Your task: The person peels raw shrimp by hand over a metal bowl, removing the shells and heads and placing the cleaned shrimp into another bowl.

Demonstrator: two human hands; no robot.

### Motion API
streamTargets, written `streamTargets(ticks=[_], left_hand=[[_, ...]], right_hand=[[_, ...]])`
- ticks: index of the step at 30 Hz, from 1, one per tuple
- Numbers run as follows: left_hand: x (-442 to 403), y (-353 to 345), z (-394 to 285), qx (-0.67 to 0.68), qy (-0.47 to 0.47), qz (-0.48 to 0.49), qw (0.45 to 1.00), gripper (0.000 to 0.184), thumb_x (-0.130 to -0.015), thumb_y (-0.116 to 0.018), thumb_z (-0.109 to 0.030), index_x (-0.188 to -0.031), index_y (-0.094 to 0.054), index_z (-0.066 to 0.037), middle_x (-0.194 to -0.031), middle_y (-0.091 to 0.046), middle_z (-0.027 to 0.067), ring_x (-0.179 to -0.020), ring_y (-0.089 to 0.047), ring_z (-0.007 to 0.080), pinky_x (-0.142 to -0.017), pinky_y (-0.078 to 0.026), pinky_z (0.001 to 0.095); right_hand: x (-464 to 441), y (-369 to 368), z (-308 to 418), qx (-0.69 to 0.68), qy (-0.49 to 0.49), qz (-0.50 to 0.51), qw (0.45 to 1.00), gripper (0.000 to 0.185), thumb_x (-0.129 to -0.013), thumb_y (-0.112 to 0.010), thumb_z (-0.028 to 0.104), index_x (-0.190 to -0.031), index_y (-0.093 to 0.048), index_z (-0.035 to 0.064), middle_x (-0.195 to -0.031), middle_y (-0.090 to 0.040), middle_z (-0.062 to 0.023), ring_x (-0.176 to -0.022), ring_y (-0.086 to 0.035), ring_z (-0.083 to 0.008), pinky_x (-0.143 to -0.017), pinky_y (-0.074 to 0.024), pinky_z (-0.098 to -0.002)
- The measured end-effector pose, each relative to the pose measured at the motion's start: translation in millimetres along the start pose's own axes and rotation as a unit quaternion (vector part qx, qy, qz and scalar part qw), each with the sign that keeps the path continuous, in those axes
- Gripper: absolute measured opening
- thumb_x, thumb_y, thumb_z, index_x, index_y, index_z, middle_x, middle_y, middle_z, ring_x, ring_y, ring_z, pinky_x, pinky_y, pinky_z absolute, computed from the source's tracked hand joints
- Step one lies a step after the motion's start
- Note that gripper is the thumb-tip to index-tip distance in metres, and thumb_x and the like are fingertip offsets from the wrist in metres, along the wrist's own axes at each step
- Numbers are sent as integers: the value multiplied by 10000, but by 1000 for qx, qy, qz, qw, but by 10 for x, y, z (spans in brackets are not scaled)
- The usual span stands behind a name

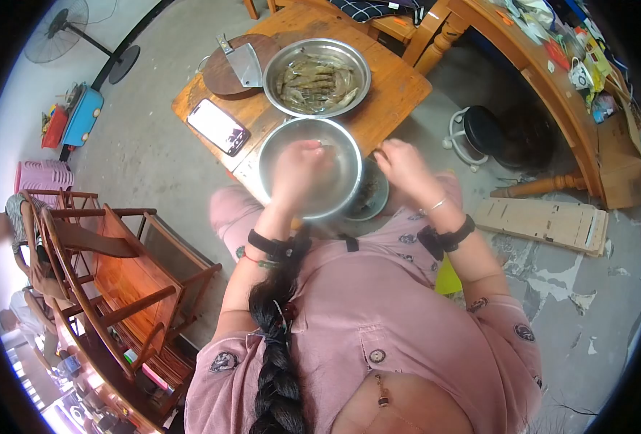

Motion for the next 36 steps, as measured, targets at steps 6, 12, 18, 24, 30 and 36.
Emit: streamTargets(ticks=[6, 12, 18, 24, 30, 36], left_hand=[[-15, -38, 76, -62, -14, 15, 998, 173, -958, -531, -33, -1100, -540, 65, -882, -673, 101, -739, -646, 130, -601, -470, 217], [35, -77, 82, -85, -51, 42, 994, 174, -923, -537, 4, -1079, -584, 65, -786, -659, 57, -642, -563, 89, -578, -442, 212], [98, -127, -69, -184, -156, 47, 969, 157, -908, -570, -6, -1030, -604, 87, -741, -644, 38, -619, -527, 81, -573, -426, 213], [129, -147, -79, -139, -70, 22, 988, 148, -905, -570, 13, -1024, -597, 96, -742, -643, 35, -618, -533, 80, -578, -430, 215], [201, -169, -113, -32, 19, -9, 999, 161, -903, -567, 18, -1043, -592, 93, -782, -672, 61, -659, -579, 84, -607, -458, 213], [225, -166, -166, -39, 28, 2, 999, 188, -903, -569, 19, -1078, -579, 87, -801, -673, 65, -669, -597, 95, -612, -463, 204]], right_hand=[[-65, 130, 542, -70, 250, -130, 957, 263, -855, -617, 165, -1080, -620, 29, -1080, -637, -144, -928, -635, -318, -784, -532, -394], [-174, -110, 638, -43, 280, -69, 957, 209, -875, -599, 187, -1011, -615, 29, -894, -646, -147, -797, -646, -339, -676, -535, -417], [-213, -204, 635, -18, 272, -41, 961, 188, -851, -620, 196, -901, -594, 16, -791, -623, -170, -726, -637, -351, -632, -523, -428], [-223, -235, 610, -25, 282, -39, 958, 161, -822, -634, 167, -829, -588, 12, -751, -610, -171, -716, -632, -358, -639, -523, -428], [-290, -246, 560, -88, 280, -40, 955, 160, -760, -684, 147, -765, -598, 12, -728, -603, -176, -681, -625, -356, -621, -512, -421], [-319, -164, 522, -175, 175, -21, 969, 102, -761, -657, 80, -826, -679, 5, -774, -660, -165, -692, -673, -289, -628, -533, -348]])
Point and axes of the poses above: each hand's wrist, its own x-axis away from the middle knuckle, its own y-axis out of the back of the hand, z = x × y, the point moved 3 cm from there along -x, towards the middle knuckle
